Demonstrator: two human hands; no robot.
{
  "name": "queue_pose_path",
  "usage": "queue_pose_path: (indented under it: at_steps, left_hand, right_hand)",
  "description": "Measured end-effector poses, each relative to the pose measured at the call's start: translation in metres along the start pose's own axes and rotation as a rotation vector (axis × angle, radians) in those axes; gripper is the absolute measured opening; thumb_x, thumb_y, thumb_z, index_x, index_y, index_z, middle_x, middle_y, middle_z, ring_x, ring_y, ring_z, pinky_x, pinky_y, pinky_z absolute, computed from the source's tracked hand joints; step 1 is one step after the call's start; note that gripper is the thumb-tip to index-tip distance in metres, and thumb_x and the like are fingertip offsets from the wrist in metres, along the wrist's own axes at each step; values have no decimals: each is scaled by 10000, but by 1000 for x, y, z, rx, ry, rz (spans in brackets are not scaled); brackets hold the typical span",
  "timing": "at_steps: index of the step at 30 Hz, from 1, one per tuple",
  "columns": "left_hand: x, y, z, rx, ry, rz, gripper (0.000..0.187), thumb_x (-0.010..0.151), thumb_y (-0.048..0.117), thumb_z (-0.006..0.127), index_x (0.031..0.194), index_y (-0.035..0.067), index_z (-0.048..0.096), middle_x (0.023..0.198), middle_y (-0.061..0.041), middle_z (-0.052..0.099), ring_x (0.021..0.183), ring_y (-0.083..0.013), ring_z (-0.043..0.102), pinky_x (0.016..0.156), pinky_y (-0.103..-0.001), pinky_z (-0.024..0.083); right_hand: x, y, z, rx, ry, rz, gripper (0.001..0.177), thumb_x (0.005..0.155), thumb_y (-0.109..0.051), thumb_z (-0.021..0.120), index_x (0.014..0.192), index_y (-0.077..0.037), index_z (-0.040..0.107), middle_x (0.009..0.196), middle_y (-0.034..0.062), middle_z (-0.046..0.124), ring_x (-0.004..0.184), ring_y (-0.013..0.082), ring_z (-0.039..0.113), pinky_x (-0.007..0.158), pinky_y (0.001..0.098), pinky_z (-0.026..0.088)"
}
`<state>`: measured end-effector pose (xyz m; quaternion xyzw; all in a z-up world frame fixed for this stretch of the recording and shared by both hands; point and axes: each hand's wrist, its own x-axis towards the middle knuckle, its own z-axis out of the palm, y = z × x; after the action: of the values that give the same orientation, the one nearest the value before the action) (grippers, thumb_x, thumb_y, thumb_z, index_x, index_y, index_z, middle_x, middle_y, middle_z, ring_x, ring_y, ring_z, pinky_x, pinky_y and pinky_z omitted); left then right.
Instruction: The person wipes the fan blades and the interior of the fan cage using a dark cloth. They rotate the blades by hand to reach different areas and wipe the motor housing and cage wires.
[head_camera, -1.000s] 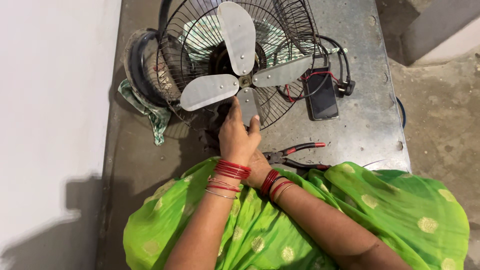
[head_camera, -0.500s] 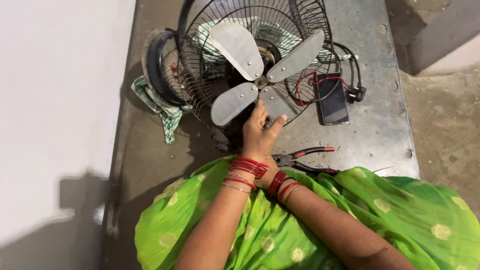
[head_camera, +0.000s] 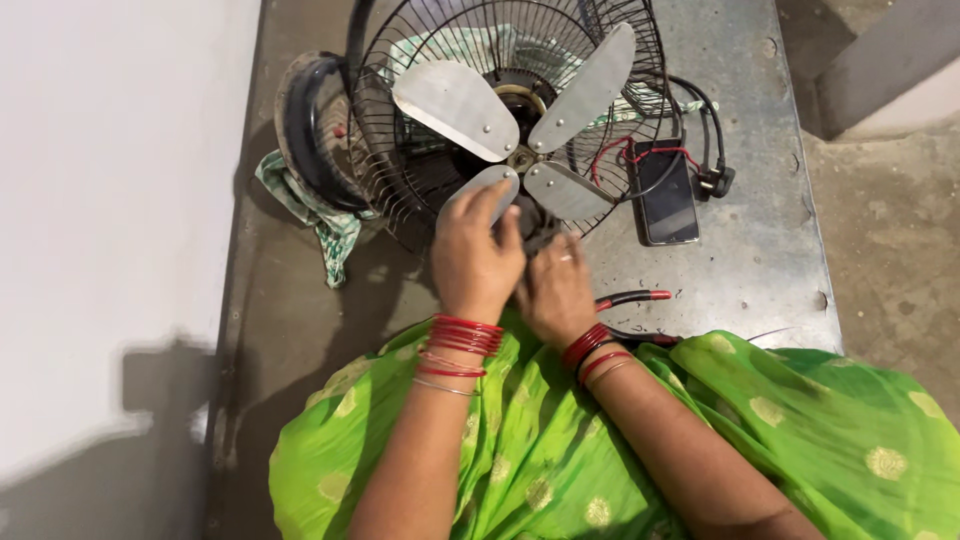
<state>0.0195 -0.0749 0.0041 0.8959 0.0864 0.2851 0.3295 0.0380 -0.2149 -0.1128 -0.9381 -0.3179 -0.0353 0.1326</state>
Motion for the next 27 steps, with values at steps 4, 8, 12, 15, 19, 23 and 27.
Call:
queue_pose_path:
  at_steps: [4,8,12,15,19,23,27]
  left_hand:
    - [2,-2,-15,203,73,-14,390,849,179,743,1227,115,675,1224,-144,661,1112,-384,623,947,-489,489]
    - [4,-11,-6,196,-8,-127,485,883,156,707,1358,119,615,1340,-152,636,1192,-380,601,983,-500,473]
    - [2,-16,0,241,-42,-126,477,882,148,712,1350,123,619,1309,-150,645,1165,-385,607,941,-522,469]
    - [1,-20,0,255,-45,-123,488,868,107,687,1352,131,630,1283,-148,664,1124,-383,627,926,-520,479]
    - [3,-19,-2,192,-64,-160,447,890,120,674,1335,132,637,1249,-132,678,1136,-380,635,936,-510,495]
    - [4,-16,0,191,-49,-164,444,883,130,688,1324,124,642,1247,-136,677,1125,-379,632,930,-520,487]
    - [6,-16,-2,213,-43,-154,441,888,141,698,1326,140,647,1258,-134,674,1118,-376,627,916,-524,480]
  right_hand:
    - [9,8,-9,-63,72,189,737,877,-416,615,1407,79,482,1496,290,446,1421,417,409,1243,569,105]
    - [10,-20,-12,120,49,27,581,866,-402,608,1369,-116,553,1555,201,469,1454,368,427,1269,587,124]
    - [17,-42,-11,249,53,-264,736,883,-447,637,1463,-11,514,1452,272,472,1333,441,434,1158,641,145]
    - [24,-26,-14,206,32,1,674,958,-405,583,1489,3,513,1406,254,520,1313,422,467,1193,603,214]
    - [34,-2,-22,92,155,251,518,989,-422,561,1314,-19,571,1336,217,574,1336,393,477,1233,619,233]
    - [39,-27,-12,47,160,-43,494,897,-304,604,1380,-205,625,1247,121,605,1376,382,461,1104,693,239]
    - [45,-29,-2,114,207,21,576,866,-365,648,1370,-91,597,1447,273,498,1338,437,420,1067,663,258]
